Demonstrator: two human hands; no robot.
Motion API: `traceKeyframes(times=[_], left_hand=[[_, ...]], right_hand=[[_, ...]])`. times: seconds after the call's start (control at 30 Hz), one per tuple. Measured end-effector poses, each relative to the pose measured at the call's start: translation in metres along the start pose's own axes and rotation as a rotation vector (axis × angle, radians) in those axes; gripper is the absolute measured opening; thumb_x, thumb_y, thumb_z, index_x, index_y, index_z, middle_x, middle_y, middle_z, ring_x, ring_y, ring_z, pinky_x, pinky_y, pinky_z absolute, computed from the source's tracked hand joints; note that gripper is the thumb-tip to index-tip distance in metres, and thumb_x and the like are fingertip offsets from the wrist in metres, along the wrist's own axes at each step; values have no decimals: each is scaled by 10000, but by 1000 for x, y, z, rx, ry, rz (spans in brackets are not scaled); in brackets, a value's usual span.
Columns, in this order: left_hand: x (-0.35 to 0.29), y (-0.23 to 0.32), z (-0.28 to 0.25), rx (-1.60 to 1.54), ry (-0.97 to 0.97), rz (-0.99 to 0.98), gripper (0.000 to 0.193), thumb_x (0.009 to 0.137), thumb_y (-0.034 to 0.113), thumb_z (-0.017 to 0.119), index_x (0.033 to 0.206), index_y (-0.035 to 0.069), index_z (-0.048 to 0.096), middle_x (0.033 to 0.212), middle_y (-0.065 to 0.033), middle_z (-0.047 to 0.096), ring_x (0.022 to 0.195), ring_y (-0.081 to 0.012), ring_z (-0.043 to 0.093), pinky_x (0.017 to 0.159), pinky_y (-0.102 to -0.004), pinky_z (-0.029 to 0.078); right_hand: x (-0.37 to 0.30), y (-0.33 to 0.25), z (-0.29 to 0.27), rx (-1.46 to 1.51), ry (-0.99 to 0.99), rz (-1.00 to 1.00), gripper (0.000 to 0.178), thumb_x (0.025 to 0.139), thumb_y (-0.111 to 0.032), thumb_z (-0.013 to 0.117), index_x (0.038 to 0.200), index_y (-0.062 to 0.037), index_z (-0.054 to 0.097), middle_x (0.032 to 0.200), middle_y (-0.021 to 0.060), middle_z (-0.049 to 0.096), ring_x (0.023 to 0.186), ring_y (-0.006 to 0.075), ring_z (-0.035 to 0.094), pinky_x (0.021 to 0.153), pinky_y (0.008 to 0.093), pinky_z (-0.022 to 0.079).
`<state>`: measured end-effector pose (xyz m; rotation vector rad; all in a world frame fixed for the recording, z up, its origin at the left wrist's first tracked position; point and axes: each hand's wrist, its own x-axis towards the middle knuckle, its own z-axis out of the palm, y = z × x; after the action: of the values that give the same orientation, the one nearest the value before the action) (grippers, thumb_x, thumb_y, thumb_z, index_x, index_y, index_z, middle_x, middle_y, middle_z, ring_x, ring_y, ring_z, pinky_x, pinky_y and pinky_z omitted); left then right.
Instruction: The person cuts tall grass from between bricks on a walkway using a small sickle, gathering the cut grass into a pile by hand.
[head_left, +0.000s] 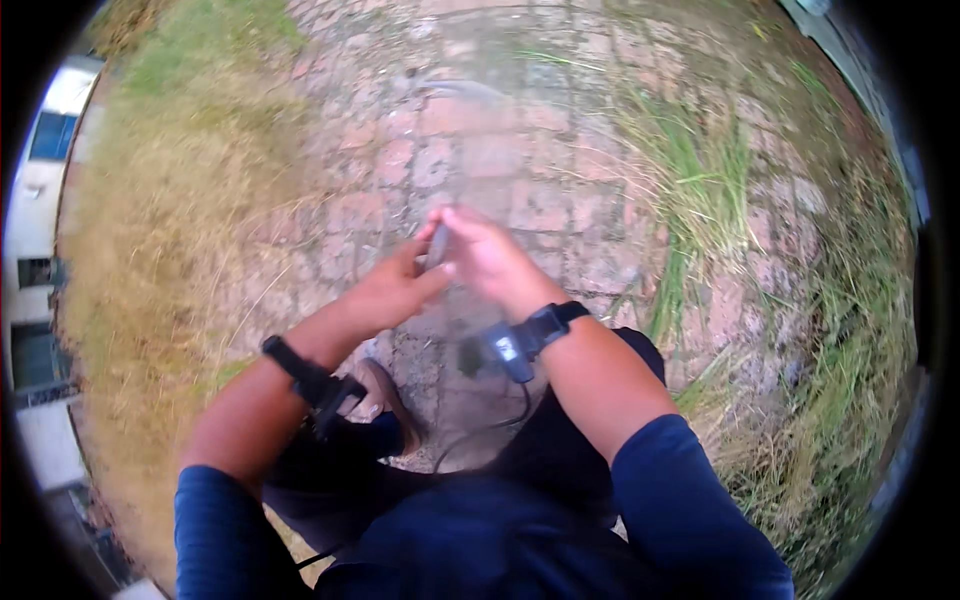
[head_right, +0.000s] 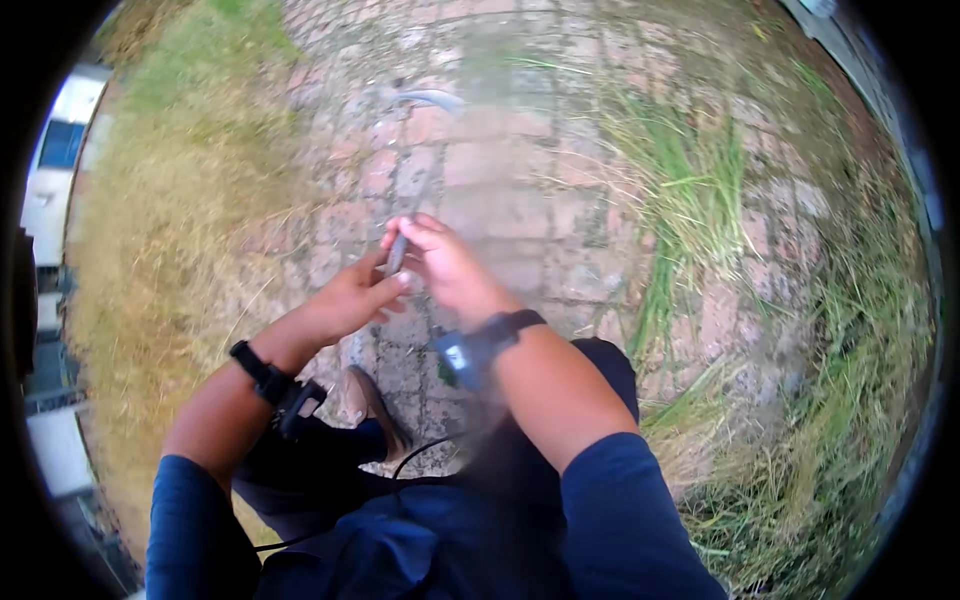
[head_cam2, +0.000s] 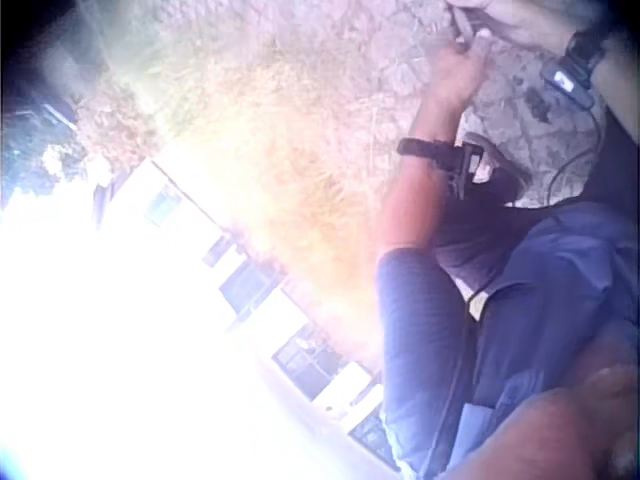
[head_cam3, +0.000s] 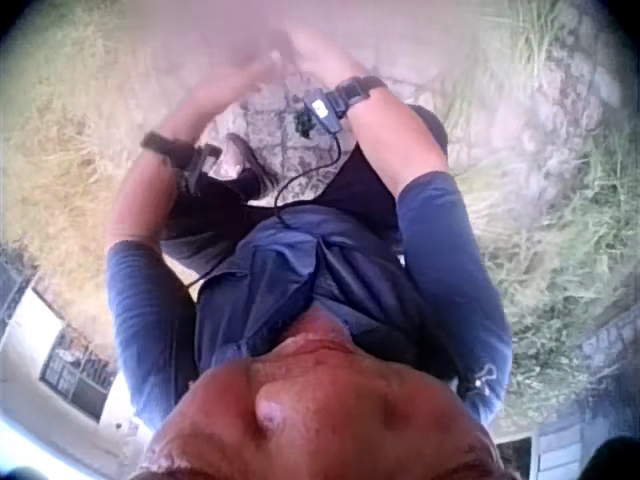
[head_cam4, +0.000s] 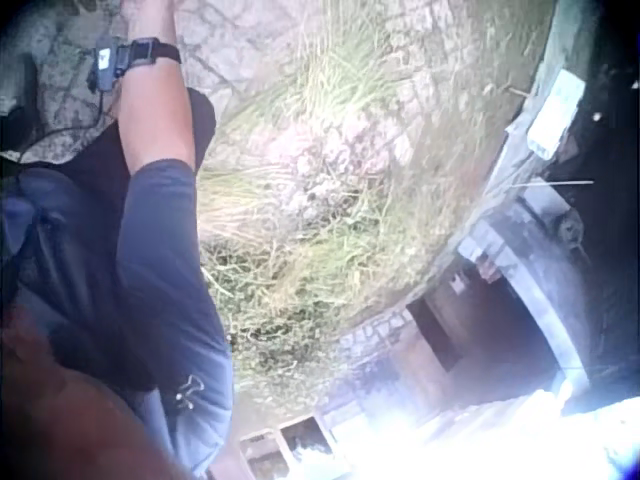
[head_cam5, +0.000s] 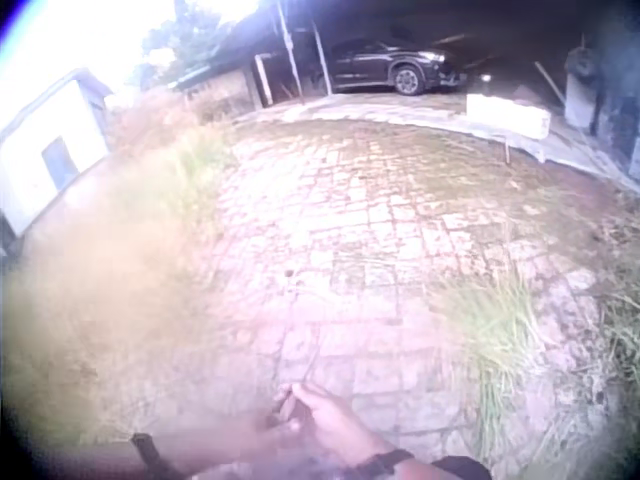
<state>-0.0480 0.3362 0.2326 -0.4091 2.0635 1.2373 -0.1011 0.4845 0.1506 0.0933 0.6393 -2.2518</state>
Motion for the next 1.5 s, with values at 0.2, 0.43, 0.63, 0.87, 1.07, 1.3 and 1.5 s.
traceKeyframes(times=[0.2,0.43,0.63,0.87,1.07,1.3,1.5], left_hand=[[5,7,6,-61,118,123,662,903,319,626,1426,24,347,1013,-96,629,804,-134,614,667,-270,512],[-32,12,-111,546,282,156,310,877,177,609,1145,22,626,842,-87,660,732,-172,600,691,-334,498],[-69,-23,-199,1107,371,-102,265,827,216,626,1041,65,669,873,-165,679,821,-325,648,753,-416,510],[-76,-81,-257,1219,322,-337,240,792,243,636,966,93,705,924,-152,686,893,-344,648,796,-420,513],[-69,-129,-313,1382,238,-485,224,759,79,560,922,25,704,945,-203,681,923,-371,656,780,-433,532],[-36,-194,-353,1316,234,-460,215,773,71,562,925,24,706,1005,-197,683,963,-363,655,805,-420,538],[-19,-228,-383,1228,239,-272,178,756,71,555,848,27,701,944,-200,684,907,-371,661,775,-444,533]], right_hand=[[-3,-4,1,-150,21,93,197,949,-248,582,1078,-102,613,1022,18,610,938,148,563,827,294,436],[-3,-11,5,-329,29,155,382,979,-317,517,1278,-79,527,1099,58,626,1002,165,615,835,306,484],[9,-15,-13,-371,226,129,345,965,-312,554,1235,-97,564,1014,41,649,861,150,655,736,279,497],[19,-6,-22,-564,276,121,339,969,-303,546,1241,-101,569,1023,47,632,836,135,643,704,245,493],[31,3,-22,-717,358,167,331,972,-290,536,1242,-101,573,1026,47,625,826,128,634,701,237,485],[40,15,2,-794,439,165,332,971,-268,542,1258,-103,569,1036,50,630,835,127,630,718,238,480],[69,-1,59,-877,534,132,356,955,-274,573,1260,-91,565,994,59,643,792,133,642,685,234,483]])
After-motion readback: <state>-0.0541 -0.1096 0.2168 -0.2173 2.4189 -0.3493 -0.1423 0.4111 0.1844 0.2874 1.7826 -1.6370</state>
